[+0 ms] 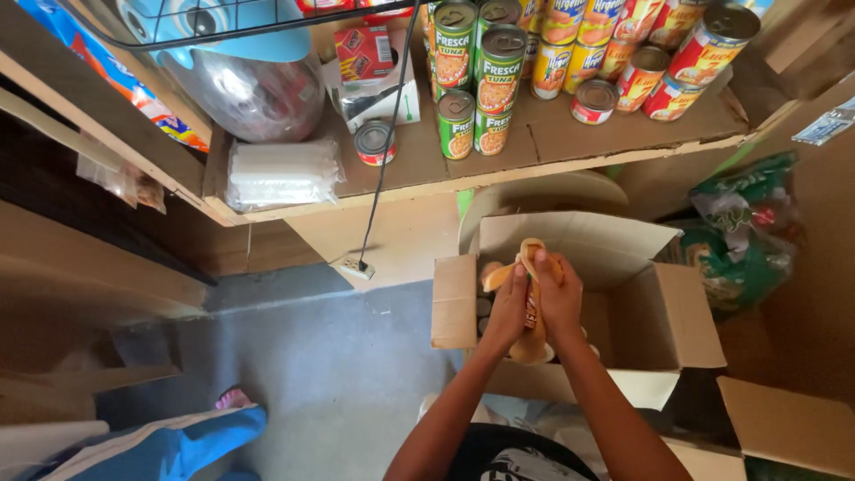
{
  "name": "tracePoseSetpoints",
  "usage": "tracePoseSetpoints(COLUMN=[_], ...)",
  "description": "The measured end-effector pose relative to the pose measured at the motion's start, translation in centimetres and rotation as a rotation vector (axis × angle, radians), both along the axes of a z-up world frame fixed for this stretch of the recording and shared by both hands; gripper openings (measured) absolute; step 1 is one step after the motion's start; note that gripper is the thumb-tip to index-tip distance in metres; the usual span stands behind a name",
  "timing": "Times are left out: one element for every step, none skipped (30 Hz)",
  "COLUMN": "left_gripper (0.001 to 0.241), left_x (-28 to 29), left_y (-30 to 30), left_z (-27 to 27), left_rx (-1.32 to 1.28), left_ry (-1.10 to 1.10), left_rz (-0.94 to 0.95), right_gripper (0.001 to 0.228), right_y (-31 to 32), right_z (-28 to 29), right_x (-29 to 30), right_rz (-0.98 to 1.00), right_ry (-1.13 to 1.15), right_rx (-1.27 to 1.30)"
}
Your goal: Stock canned goods from a cardboard box onto a wooden shelf and wipe them with a cloth.
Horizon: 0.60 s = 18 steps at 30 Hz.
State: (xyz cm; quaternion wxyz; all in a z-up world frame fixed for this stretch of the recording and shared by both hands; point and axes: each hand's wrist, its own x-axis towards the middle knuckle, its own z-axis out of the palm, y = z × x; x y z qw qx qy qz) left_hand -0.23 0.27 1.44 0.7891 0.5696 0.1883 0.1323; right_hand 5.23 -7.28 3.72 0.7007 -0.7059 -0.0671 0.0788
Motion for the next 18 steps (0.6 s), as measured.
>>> tracePoseSetpoints(left_gripper=[0.068, 0.068, 0.068, 0.068, 0.066, 0.065, 0.065, 0.060, 0.056, 0.056, 0.058, 0.060, 0.060, 0.060, 0.060, 0.060, 0.054, 0.049], left_x=[0.2, 0.2, 0.3, 0.5, 0.6, 0.5, 0.6, 0.6, 0.5, 0.3, 0.0, 0.1, 0.9, 1.2, 1.6, 2.0, 2.4, 2.8], left_y=[0.1, -0.1, -0.3, -0.4, -0.5, -0.6, -0.8, -1.1, -1.5, -1.2, -0.9, -0.4, -0.5, -1.0, -1.6, -2.3, -2.9, -3.7], left_z=[0.1, 0.1, 0.1, 0.2, 0.2, 0.2, -0.9, -2.1, -3.2, -2.0, -0.6, 0.9, -1.3, -3.7, -6.2, -8.2, -10.1, -12.0], left_rx=[-0.001, -0.006, -0.011, -0.014, 0.085, 0.186, 0.183, -0.156, -0.496, -0.493, -0.728, -0.958, -0.949, -0.901, -0.852, -0.852, -0.888, -0.925], left_ry=[0.000, -0.009, -0.018, -0.019, -0.041, -0.057, -0.053, -0.079, -0.107, -0.109, -0.048, 0.007, -0.004, -0.003, -0.001, 0.000, -0.137, -0.273], left_rz=[-0.001, -0.020, -0.039, -0.035, -0.052, -0.070, -0.066, -0.123, -0.176, -0.163, -0.137, -0.113, -0.103, -0.041, 0.021, 0.022, 0.005, -0.012], right_gripper=[0.036, 0.037, 0.039, 0.039, 0.039, 0.040, 0.040, 0.037, 0.034, 0.030, 0.027, 0.024, 0.021, 0.018, 0.015, 0.013, 0.011, 0.009], right_y=[-0.2, -0.5, -0.9, -2.0, -3.2, -4.4, -5.4, -6.0, -6.2, -6.1, -6.1, -5.7, -5.1, -5.1, -5.1, -5.4, -5.3, -5.0], right_z=[-0.4, -0.8, -1.3, -4.0, -6.7, -9.5, -9.6, -9.8, -10.0, -9.0, -8.0, -6.9, -4.7, -2.7, -0.6, 1.1, 2.8, 4.5], right_x=[0.7, 1.3, 1.9, 3.7, 5.5, 6.9, 7.1, 7.0, 6.6, 6.4, 6.2, 6.4, 6.3, 5.6, 4.8, 4.5, 3.6, 2.0], right_rz=[-0.001, -0.036, -0.070, -0.066, -0.096, -0.127, -0.124, -0.060, 0.004, 0.074, 0.144, 0.214, 0.282, 0.346, 0.409, 0.465, 0.521, 0.574], right_ry=[0.000, 0.079, 0.157, 0.156, 0.252, 0.353, 0.357, 0.267, 0.178, 0.083, -0.013, -0.116, -0.219, -0.313, -0.408, -0.504, -0.600, -0.695], right_rx=[-0.001, 0.027, 0.055, 0.052, 0.057, 0.062, 0.059, 0.031, 0.003, -0.015, -0.032, -0.042, -0.052, -0.067, -0.082, -0.098, -0.116, -0.136])
